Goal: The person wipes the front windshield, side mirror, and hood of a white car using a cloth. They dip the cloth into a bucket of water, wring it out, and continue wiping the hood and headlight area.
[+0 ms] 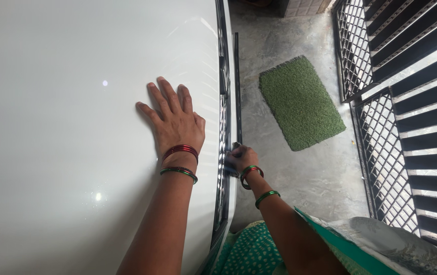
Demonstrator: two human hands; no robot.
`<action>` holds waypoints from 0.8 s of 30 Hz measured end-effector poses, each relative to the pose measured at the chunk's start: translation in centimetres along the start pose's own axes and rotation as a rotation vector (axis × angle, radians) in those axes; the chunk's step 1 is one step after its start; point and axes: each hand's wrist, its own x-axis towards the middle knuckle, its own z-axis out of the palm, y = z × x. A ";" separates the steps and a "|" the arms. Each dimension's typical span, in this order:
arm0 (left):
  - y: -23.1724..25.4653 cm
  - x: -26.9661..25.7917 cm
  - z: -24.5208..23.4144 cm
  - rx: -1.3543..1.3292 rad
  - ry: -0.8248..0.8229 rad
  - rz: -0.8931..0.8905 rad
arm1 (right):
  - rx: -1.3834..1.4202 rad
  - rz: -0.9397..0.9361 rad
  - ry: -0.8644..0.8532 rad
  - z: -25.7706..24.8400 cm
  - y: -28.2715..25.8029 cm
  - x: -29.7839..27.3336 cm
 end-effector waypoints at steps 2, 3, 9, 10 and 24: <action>0.0 0.0 0.1 -0.002 -0.003 -0.001 | 0.000 0.031 0.011 -0.1 -0.2 0.0; 0.1 0.1 0.1 -0.003 -0.003 -0.002 | 0.002 0.036 0.018 -0.1 -0.3 0.1; 0.0 0.2 0.0 -0.008 -0.008 0.001 | 0.035 0.074 0.055 -0.2 -1.4 1.0; 0.0 0.2 0.0 -0.006 -0.006 -0.001 | 0.044 0.075 0.064 -0.1 -1.6 1.3; 0.0 0.0 -0.3 -0.027 -0.001 -0.004 | 0.048 0.095 0.179 1.4 -1.4 3.3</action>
